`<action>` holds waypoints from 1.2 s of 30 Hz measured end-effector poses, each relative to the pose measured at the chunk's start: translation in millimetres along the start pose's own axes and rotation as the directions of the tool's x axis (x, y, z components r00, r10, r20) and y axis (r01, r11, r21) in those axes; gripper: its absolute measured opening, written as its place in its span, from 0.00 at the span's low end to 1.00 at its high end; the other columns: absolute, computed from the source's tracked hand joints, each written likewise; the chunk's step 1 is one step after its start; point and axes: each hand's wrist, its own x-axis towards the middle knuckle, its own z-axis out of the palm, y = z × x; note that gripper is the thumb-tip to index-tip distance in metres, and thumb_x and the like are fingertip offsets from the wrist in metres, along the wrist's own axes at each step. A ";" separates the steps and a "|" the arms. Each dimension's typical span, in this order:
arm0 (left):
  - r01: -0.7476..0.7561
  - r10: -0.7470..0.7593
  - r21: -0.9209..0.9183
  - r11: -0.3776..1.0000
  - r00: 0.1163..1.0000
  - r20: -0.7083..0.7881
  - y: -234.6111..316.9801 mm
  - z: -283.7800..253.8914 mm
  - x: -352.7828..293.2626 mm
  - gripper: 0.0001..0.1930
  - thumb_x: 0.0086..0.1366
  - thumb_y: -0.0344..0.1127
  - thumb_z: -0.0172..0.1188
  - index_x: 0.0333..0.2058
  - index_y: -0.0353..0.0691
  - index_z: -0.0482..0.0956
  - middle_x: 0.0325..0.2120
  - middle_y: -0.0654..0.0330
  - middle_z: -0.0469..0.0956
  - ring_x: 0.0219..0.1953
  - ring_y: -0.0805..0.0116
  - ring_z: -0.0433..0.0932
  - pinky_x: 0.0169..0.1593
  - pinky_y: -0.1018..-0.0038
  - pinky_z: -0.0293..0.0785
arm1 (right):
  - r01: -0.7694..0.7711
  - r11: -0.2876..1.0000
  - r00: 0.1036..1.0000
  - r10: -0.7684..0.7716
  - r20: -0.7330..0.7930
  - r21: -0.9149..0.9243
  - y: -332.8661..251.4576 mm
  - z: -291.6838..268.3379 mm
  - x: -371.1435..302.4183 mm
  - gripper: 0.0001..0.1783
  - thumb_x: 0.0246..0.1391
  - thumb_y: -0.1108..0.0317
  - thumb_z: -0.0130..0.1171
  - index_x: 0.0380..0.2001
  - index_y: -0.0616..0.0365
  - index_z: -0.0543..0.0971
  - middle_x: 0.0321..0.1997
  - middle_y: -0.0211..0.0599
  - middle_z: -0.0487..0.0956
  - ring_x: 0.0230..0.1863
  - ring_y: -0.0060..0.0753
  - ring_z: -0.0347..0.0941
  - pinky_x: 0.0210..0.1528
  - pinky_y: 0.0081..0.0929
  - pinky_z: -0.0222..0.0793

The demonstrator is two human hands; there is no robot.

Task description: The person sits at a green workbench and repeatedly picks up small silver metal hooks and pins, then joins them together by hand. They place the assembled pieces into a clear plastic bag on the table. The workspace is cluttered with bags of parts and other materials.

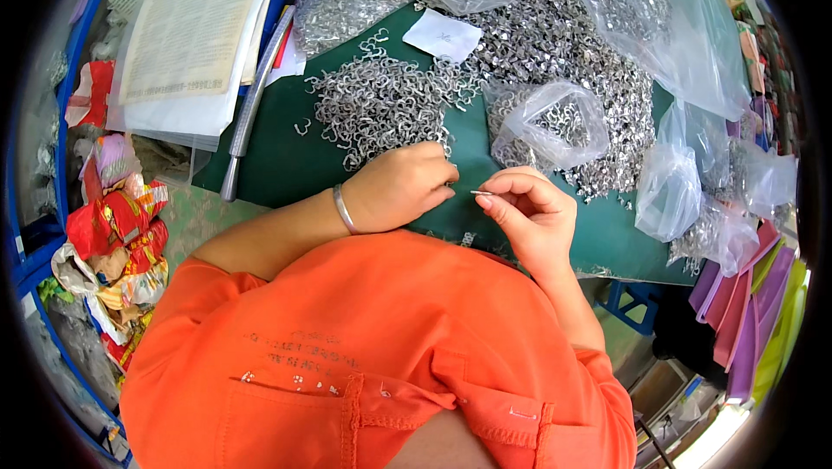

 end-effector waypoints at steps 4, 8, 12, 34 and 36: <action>0.185 -0.163 -0.285 0.940 0.982 0.099 14.8 -18.1 6.1 0.07 0.54 0.28 0.66 0.32 0.38 0.80 0.22 0.60 0.74 0.27 0.66 0.75 0.30 0.74 0.70 | 0.137 0.971 0.991 -0.134 0.025 -0.194 1.2 -1.2 1.2 0.07 0.45 0.82 0.66 0.31 0.65 0.81 0.34 0.36 0.80 0.33 0.22 0.75 0.34 0.18 0.72; 0.085 -0.123 -0.375 0.923 0.989 -0.079 13.0 -19.3 0.1 0.05 0.55 0.25 0.65 0.31 0.37 0.79 0.24 0.61 0.75 0.27 0.70 0.74 0.32 0.76 0.70 | 0.212 0.928 0.973 -0.173 0.150 -0.306 -3.4 0.7 10.5 0.08 0.46 0.81 0.64 0.32 0.63 0.80 0.32 0.38 0.79 0.32 0.30 0.76 0.33 0.23 0.72; 0.185 -0.404 -0.967 0.174 0.909 0.101 6.6 -29.1 -17.0 0.06 0.60 0.25 0.49 0.24 0.39 0.64 0.29 0.53 0.73 0.20 0.75 0.66 0.21 0.84 0.61 | 0.364 0.773 0.930 -0.273 0.245 -0.519 11.5 -0.2 24.5 0.08 0.46 0.79 0.63 0.33 0.61 0.78 0.33 0.40 0.78 0.34 0.41 0.76 0.35 0.29 0.72; 0.383 -0.530 -0.756 0.531 0.846 0.056 21.2 -3.7 0.5 0.04 0.64 0.28 0.59 0.36 0.35 0.76 0.27 0.63 0.77 0.22 0.82 0.69 0.24 0.84 0.65 | 0.363 0.910 0.932 -0.353 0.084 -0.199 10.6 9.4 28.0 0.13 0.46 0.84 0.61 0.36 0.60 0.74 0.35 0.35 0.76 0.34 0.25 0.74 0.34 0.21 0.71; 0.326 -0.511 -0.780 0.534 0.859 0.009 20.2 -2.7 -2.3 0.03 0.64 0.27 0.59 0.35 0.35 0.76 0.29 0.62 0.78 0.22 0.82 0.69 0.24 0.84 0.65 | 0.278 0.952 0.960 -0.273 0.055 -0.126 10.7 9.8 24.9 0.12 0.47 0.83 0.61 0.35 0.61 0.74 0.34 0.34 0.77 0.32 0.23 0.74 0.34 0.20 0.71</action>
